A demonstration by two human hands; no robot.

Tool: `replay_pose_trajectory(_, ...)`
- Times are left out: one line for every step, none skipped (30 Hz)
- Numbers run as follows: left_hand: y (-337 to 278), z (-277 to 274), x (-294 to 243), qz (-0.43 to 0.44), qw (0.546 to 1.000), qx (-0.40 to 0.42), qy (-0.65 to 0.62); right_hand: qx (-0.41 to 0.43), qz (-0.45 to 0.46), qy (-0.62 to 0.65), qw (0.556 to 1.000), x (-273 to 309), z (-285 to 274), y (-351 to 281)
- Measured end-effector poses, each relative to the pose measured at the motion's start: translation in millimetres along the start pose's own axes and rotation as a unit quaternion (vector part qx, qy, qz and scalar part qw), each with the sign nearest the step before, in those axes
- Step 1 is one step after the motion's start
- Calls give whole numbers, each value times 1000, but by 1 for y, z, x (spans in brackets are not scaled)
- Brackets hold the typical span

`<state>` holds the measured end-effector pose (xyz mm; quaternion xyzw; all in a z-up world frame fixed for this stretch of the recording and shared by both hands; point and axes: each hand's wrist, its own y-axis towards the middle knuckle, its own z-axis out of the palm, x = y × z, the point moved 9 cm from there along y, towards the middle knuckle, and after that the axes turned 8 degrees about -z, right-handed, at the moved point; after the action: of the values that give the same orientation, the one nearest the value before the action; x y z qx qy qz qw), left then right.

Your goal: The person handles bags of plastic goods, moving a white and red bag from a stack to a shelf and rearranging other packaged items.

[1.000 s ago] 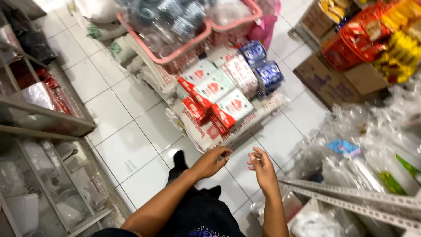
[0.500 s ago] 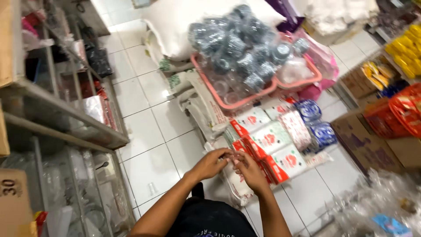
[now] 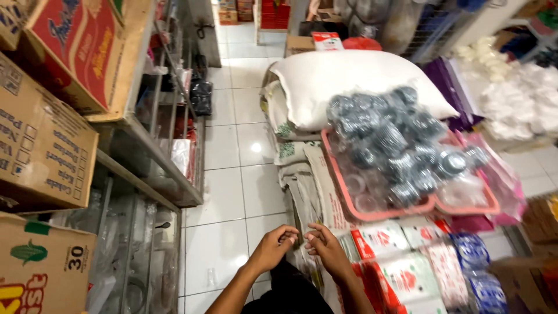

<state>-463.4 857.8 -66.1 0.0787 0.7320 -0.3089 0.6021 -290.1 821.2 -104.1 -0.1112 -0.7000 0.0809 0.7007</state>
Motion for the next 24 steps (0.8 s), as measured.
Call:
replay_pose_trajectory(6, -9, 2, -18, 1000, -11, 14, 5, 10, 7, 1000, 0, 4, 13)
replay_pose_trajectory(14, -19, 0, -17, 1000, -18, 14, 11, 19, 15, 1000, 0, 7, 26)
replay_pose_trajectory(21, -28, 0, -17, 999, -24, 15, 15, 30, 22, 999, 0, 11, 38)
replay_pose_trajectory(28, -38, 1, -16, 999, -30, 16, 26, 30, 28, 999, 3, 17, 54)
replay_pose_trajectory(37, -48, 1, -9, 999, -34, 4, 36, 30, 33, 998, 7, 22, 71)
replay_pose_trajectory(46, -60, 2, -2, 999, -39, -7, 46, 30, 38, 998, 12, 27, 88)
replay_pose_trajectory(59, -72, 0, 8, 999, -46, -19, 51, 27, 19, 998, 19, 29, 109)
replay_pose_trajectory(76, -89, -6, 26, 998, -56, -19, 56, 23, -1, 998, 27, 34, 134)
replay_pose_trajectory(88, -102, -8, 36, 997, -67, -23, 63, 28, -21, 997, 29, 37, 149)
replay_pose_trajectory(96, -113, -10, 45, 996, -77, -27, 80, 19, -1, 997, 34, 43, 165)
replay_pose_trajectory(104, -128, -12, 34, 995, -95, -3, 95, 1, 23, 995, 45, 52, 192)
replay_pose_trajectory(108, -140, -16, 22, 993, -113, 20, 109, -17, 46, 993, 55, 58, 214)
replay_pose_trajectory(127, -160, -34, 26, 989, -135, 49, 110, -11, 41, 993, 66, 59, 240)
replay_pose_trajectory(146, -172, -51, 29, 991, -124, 45, 110, -6, 36, 993, 74, 61, 257)
replay_pose_trajectory(153, -181, -60, 25, 992, -116, 42, 116, 6, 33, 993, 80, 69, 276)
replay_pose_trajectory(164, -195, -71, 20, 993, -108, 39, 128, -22, 30, 991, 99, 78, 309)
replay_pose_trajectory(167, -206, -81, 36, 990, -126, 43, 132, -30, 28, 990, 108, 81, 324)
replay_pose_trajectory(175, -223, -93, 51, 987, -144, 47, 137, -38, 26, 989, 117, 86, 337)
replay_pose_trajectory(182, -233, -105, 69, 984, -157, 51, 145, -37, 34, 988, 125, 90, 348)
replay_pose_trajectory(184, -238, -106, 53, 984, -164, 40, 153, -37, 42, 987, 134, 95, 355)
replay_pose_trajectory(190, -247, -110, 43, 983, -178, 29, 166, -42, 47, 984, 147, 101, 367)
replay_pose_trajectory(195, -257, -113, 33, 981, -192, 17, 169, -50, 46, 983, 160, 106, 375)
replay_pose_trajectory(200, -262, -111, 18, 981, -194, -5, 172, -53, 44, 983, 168, 108, 379)
replay_pose_trajectory(205, -269, -107, 4, 980, -196, -27, 174, -57, 42, 982, 175, 111, 384)
